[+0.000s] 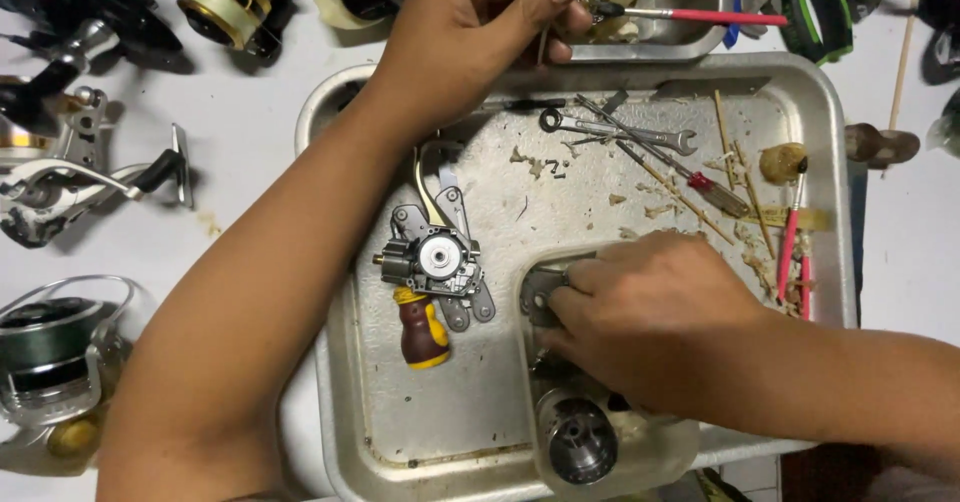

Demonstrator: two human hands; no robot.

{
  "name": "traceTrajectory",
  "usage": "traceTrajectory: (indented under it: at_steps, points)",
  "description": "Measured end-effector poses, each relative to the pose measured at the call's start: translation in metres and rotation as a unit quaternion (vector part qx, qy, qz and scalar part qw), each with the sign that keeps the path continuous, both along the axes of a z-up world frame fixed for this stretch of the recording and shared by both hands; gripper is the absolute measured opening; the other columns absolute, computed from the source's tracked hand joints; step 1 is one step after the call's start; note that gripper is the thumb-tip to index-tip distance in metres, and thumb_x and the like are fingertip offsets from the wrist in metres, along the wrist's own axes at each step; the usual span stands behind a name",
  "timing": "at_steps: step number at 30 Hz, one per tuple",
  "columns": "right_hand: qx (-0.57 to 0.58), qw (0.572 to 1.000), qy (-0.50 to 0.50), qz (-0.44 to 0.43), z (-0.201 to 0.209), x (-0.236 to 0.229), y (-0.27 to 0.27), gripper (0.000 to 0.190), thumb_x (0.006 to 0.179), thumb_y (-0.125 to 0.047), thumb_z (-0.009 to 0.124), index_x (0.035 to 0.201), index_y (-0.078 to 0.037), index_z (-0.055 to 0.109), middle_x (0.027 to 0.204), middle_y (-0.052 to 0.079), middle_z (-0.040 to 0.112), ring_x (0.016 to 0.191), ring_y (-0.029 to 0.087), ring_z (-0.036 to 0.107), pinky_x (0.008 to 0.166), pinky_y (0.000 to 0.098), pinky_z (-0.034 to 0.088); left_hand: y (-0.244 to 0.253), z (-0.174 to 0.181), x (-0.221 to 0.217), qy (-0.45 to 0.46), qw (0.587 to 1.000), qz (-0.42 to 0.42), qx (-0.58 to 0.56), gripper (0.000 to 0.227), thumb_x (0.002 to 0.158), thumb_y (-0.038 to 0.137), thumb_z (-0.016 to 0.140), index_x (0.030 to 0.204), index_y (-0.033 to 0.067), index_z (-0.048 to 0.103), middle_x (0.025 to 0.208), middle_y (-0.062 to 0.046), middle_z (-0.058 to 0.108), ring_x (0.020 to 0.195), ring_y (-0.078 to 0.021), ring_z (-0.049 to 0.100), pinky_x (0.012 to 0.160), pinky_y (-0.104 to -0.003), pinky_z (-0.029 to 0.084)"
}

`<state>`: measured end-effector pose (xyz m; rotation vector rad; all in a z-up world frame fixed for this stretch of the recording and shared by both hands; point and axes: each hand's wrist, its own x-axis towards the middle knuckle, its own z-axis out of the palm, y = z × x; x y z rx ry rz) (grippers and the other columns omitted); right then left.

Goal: Assembling and repairing fishing reel components using various hand tools like screwdrivers and pliers.

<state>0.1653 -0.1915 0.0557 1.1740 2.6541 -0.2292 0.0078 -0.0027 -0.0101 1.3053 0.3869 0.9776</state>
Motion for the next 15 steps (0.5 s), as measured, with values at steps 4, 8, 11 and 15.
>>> traceTrajectory:
  at_steps: [4,8,11,15]
  points:
    - [-0.304,0.911,-0.269,-0.08,0.036,-0.047,0.029,0.057,0.112,-0.066,0.036,0.096,-0.018,0.062,0.085,-0.002,0.063,0.07,0.019,0.062,0.063,0.0392,0.056,-0.001,0.001,0.002,0.028,0.999,0.01,0.014,0.021,0.1,0.027,0.061,0.102,0.0069,0.063,0.097,-0.008,0.076,0.078,-0.0131,0.074,0.074,-0.023,0.066]
    - [-0.251,0.927,-0.269,-0.073,0.025,-0.035,0.025,0.037,0.107,-0.047,0.046,0.092,-0.019,0.066,0.085,0.003,0.071,0.076,0.028,0.069,0.066,0.0487,0.057,0.0,0.002,0.002,0.01,0.999,0.014,0.037,0.021,0.101,0.026,0.062,0.105,0.0057,0.063,0.097,-0.01,0.075,0.077,-0.0151,0.074,0.076,-0.025,0.068]
    - [-0.209,0.944,-0.232,-0.107,0.032,-0.021,0.023,0.045,0.107,-0.056,0.041,0.091,-0.024,0.069,0.083,0.0,0.073,0.076,0.03,0.072,0.066,0.0525,0.061,0.001,0.001,0.002,0.018,0.999,0.017,0.044,0.021,0.101,0.027,0.061,0.106,0.0064,0.064,0.098,-0.009,0.075,0.077,-0.0134,0.073,0.075,-0.024,0.067]
    - [-0.052,0.989,-0.11,-0.089,0.025,0.013,0.009,0.035,0.098,-0.05,0.056,0.073,-0.027,0.067,0.064,-0.005,0.068,0.06,0.028,0.068,0.045,0.0522,0.053,0.0,0.004,0.002,0.038,0.998,0.024,0.037,0.024,0.1,0.029,0.061,0.107,0.0065,0.067,0.098,-0.007,0.077,0.077,-0.0119,0.074,0.075,-0.023,0.067]
